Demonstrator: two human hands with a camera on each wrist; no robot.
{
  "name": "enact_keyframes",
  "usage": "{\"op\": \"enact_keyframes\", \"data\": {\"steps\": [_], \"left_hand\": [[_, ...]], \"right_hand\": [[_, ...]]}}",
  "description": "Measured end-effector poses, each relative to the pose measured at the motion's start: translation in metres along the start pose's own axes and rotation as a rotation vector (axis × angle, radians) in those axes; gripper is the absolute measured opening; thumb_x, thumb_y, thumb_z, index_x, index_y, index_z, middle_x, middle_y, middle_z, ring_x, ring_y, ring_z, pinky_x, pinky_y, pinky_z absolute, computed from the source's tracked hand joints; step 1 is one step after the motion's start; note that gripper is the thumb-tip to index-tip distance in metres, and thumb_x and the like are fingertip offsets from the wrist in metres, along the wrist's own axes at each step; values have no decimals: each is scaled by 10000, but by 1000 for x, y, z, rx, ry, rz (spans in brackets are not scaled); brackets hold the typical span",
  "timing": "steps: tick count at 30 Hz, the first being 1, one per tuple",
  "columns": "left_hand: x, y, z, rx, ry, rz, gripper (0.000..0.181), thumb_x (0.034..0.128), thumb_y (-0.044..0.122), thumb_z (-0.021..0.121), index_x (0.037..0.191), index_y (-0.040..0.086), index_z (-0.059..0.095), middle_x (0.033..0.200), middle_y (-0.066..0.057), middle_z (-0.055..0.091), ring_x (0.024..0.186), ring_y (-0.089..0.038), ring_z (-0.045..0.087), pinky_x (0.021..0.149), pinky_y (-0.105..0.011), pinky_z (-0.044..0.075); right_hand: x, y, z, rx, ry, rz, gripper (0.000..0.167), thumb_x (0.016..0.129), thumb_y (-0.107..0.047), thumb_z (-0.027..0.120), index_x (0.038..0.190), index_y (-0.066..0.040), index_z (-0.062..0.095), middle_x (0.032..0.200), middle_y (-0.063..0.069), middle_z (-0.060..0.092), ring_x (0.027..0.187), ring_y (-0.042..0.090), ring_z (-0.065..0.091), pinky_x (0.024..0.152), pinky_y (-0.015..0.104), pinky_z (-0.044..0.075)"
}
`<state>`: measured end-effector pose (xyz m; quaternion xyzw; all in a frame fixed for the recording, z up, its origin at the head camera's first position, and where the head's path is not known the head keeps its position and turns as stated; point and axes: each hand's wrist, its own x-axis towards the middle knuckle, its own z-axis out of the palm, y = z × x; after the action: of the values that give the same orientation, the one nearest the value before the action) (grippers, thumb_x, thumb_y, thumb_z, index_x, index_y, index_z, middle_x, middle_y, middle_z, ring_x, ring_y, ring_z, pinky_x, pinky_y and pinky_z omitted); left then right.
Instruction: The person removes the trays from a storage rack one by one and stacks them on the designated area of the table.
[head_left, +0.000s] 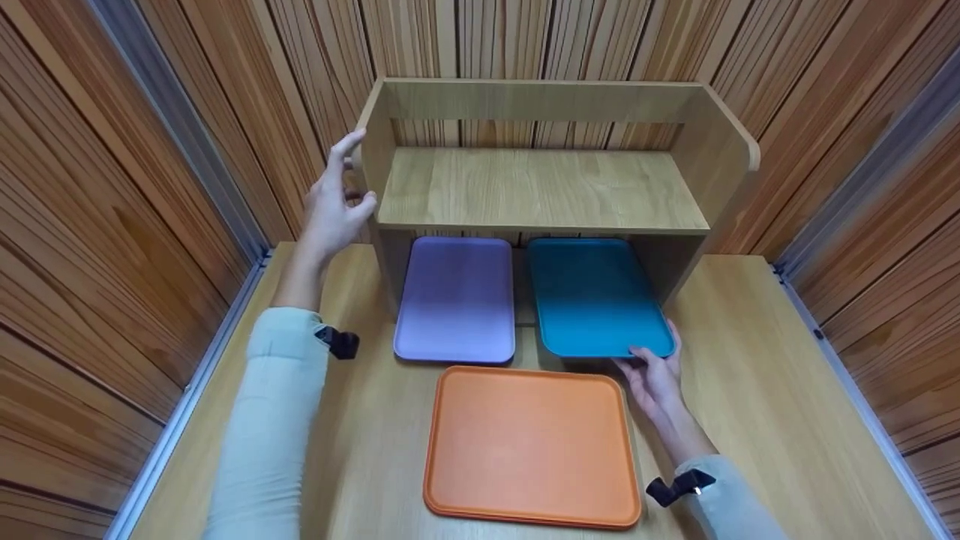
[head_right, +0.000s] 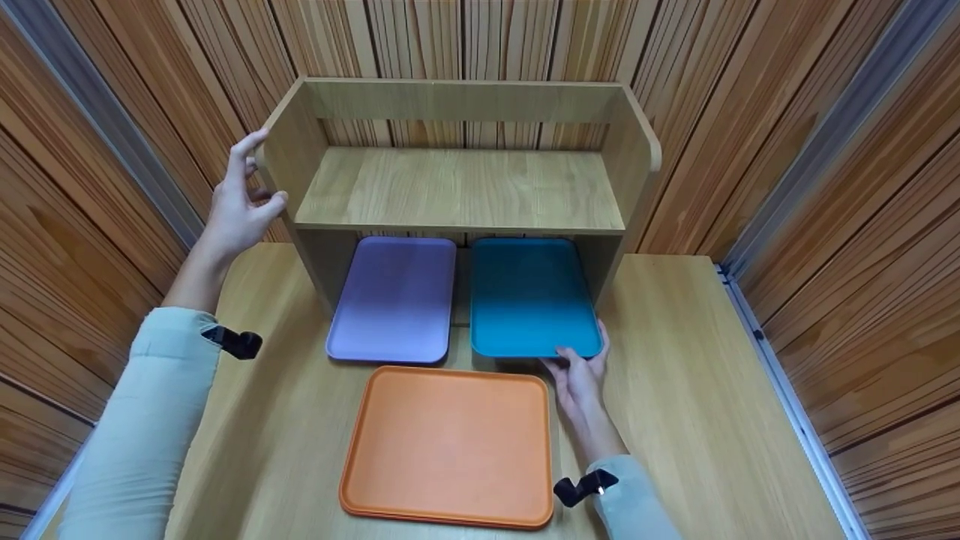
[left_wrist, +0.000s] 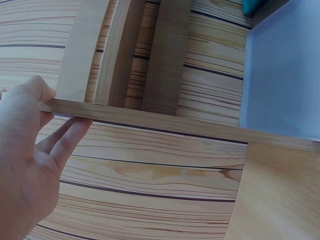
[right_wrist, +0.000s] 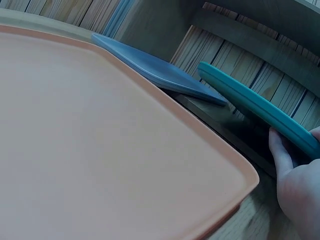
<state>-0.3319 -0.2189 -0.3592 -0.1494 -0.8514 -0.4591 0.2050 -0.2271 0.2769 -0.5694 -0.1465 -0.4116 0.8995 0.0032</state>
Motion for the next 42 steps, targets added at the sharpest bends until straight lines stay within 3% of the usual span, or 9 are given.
{"op": "enact_keyframes", "data": {"steps": [7, 11, 17, 23, 27, 31, 35, 40, 42], "left_hand": [[0, -1, 0, 9, 11, -5, 826, 1053, -19, 603, 1744, 343, 333, 1661, -214, 521, 1299, -358, 642, 975, -453, 604], [1, -1, 1, 3, 8, -1, 825, 1050, -19, 605, 1744, 337, 335, 1688, -203, 507, 1442, -343, 579, 1058, -507, 622], [3, 0, 0, -4, 5, 5, 815, 1057, -7, 606, 1742, 339, 333, 1687, -205, 500, 1503, -352, 549, 1140, -562, 609], [4, 0, 1, 0, 3, -1, 816, 1058, 3, 601, 1743, 354, 332, 1702, -199, 486, 1454, -333, 571, 1056, -503, 606], [2, -1, 1, 1, 0, -10, 814, 1060, 6, 602, 1745, 349, 327, 1712, -192, 480, 1478, -316, 554, 1057, -482, 588], [1, -1, 1, 1, 4, -7, 815, 1062, 0, 602, 1745, 347, 326, 1736, -176, 462, 1507, -312, 539, 1061, -480, 590], [1, -1, 0, 9, 9, -5, 818, 1059, -4, 605, 1743, 350, 330, 1724, -188, 472, 1408, -335, 601, 988, -435, 588], [1, -1, 1, 16, 8, -12, 821, 1052, 4, 607, 1741, 356, 333, 1682, -228, 496, 1322, -368, 644, 947, -420, 587], [1, -1, 1, 13, 6, -15, 822, 1050, 2, 606, 1739, 359, 335, 1688, -228, 489, 1372, -363, 624, 953, -427, 590]], "right_hand": [[-3, -6, 3, 11, -13, 5, 991, 1139, 99, 355, 1757, -551, -66, 1892, -4, -59, 1639, 272, 263, 944, 295, 650], [-4, -9, 4, 0, -17, 5, 985, 1142, 94, 345, 1758, -547, -81, 1890, -5, -60, 1637, 276, 261, 958, 293, 648], [-4, -12, 4, -29, -32, 6, 972, 1144, 88, 347, 1762, -539, -67, 1891, 6, -45, 1600, 271, 327, 980, 308, 657], [-4, -16, 4, -50, 16, 9, 954, 1132, 103, 371, 1753, -525, 11, 1859, 28, 41, 1315, 178, 601, 932, 323, 678], [-7, -20, 3, -53, 29, 22, 917, 1123, 118, 374, 1714, -518, 80, 1844, 24, 66, 1169, 153, 682, 923, 339, 687], [-9, -23, 2, -76, 13, 42, 912, 1143, 92, 356, 1732, -540, 61, 1885, 4, 8, 1286, 192, 627, 960, 347, 691], [-12, -27, 1, -107, 7, 59, 930, 1157, 63, 351, 1760, -558, 13, 1904, -23, -29, 1416, 228, 533, 997, 333, 681], [-13, -31, -2, -132, 9, 52, 914, 1163, 49, 348, 1776, -541, 13, 1901, -11, -24, 1378, 207, 563, 995, 318, 674], [-14, -32, -5, -145, 5, 40, 897, 1164, 46, 351, 1778, -528, 37, 1899, 3, -14, 1354, 196, 585, 997, 317, 673]]}}
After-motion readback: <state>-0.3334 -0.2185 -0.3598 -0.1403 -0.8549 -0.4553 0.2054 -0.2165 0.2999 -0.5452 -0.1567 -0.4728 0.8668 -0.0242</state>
